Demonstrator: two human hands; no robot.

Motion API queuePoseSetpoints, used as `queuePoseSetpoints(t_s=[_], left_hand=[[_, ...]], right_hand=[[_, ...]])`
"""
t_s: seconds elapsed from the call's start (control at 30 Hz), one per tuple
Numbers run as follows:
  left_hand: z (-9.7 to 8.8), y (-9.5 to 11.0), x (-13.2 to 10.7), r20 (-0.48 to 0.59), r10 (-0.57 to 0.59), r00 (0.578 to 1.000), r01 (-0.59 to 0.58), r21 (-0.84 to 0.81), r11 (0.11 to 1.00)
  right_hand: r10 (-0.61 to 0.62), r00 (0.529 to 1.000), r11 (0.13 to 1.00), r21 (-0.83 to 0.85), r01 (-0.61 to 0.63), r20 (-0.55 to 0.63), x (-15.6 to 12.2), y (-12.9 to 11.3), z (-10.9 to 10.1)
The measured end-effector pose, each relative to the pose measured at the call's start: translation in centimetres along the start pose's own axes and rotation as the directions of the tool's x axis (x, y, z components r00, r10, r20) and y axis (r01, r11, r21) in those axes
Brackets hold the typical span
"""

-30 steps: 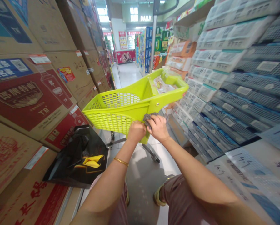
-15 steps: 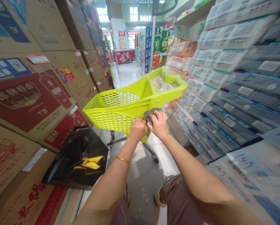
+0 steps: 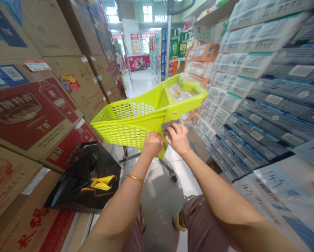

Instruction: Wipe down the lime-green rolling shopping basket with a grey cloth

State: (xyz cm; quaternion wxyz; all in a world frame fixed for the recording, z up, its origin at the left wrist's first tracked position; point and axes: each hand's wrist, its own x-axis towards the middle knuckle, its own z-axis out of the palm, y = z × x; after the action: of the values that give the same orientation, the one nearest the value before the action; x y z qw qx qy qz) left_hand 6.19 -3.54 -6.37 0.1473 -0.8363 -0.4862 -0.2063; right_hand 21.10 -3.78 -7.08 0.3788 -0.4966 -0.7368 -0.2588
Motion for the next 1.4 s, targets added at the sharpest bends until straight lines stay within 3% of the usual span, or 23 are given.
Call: queuePoseSetpoints(t_s=[0.13,0.27,0.5,0.67,0.83,1.1,1.4], left_hand=[[0.2,-0.2,-0.1,0.017,0.001,1.000,-0.001,0.004,1.000],[0.4,-0.4,-0.1,0.018,-0.004,1.000,0.004,0.014,1.000],[0.6,-0.7,0.2,0.021,0.002,1.000,-0.002,0.027,1.000],[0.5,-0.8,0.0,0.008,0.005,1.000,-0.005,0.035,0.999],[0.5,-1.0,-0.6,0.112,-0.044,0.993,0.041,0.033,0.999],[1.1,-0.9,-1.5,0.193,-0.097,0.976,0.090,0.045,0.995],[1.2,-1.2,-1.9,0.153,-0.178,0.972,0.172,0.053,0.984]], right_hand=[[-0.092,0.990,0.995,0.043,0.088,0.105,-2.0,0.1,1.3],[-0.169,0.981,0.985,0.054,0.164,0.092,-2.4,0.3,1.5],[0.019,1.000,1.000,0.003,-0.019,0.008,0.5,0.1,0.4],[-0.050,0.988,0.998,0.056,0.042,0.149,-0.6,-0.3,1.5],[-0.109,0.965,0.991,0.102,0.087,0.238,-1.7,-0.5,1.8],[-0.045,0.983,0.994,0.106,0.026,0.179,-0.9,-1.1,1.2],[-0.019,0.988,0.993,0.117,0.001,0.155,-0.9,-1.4,1.5]])
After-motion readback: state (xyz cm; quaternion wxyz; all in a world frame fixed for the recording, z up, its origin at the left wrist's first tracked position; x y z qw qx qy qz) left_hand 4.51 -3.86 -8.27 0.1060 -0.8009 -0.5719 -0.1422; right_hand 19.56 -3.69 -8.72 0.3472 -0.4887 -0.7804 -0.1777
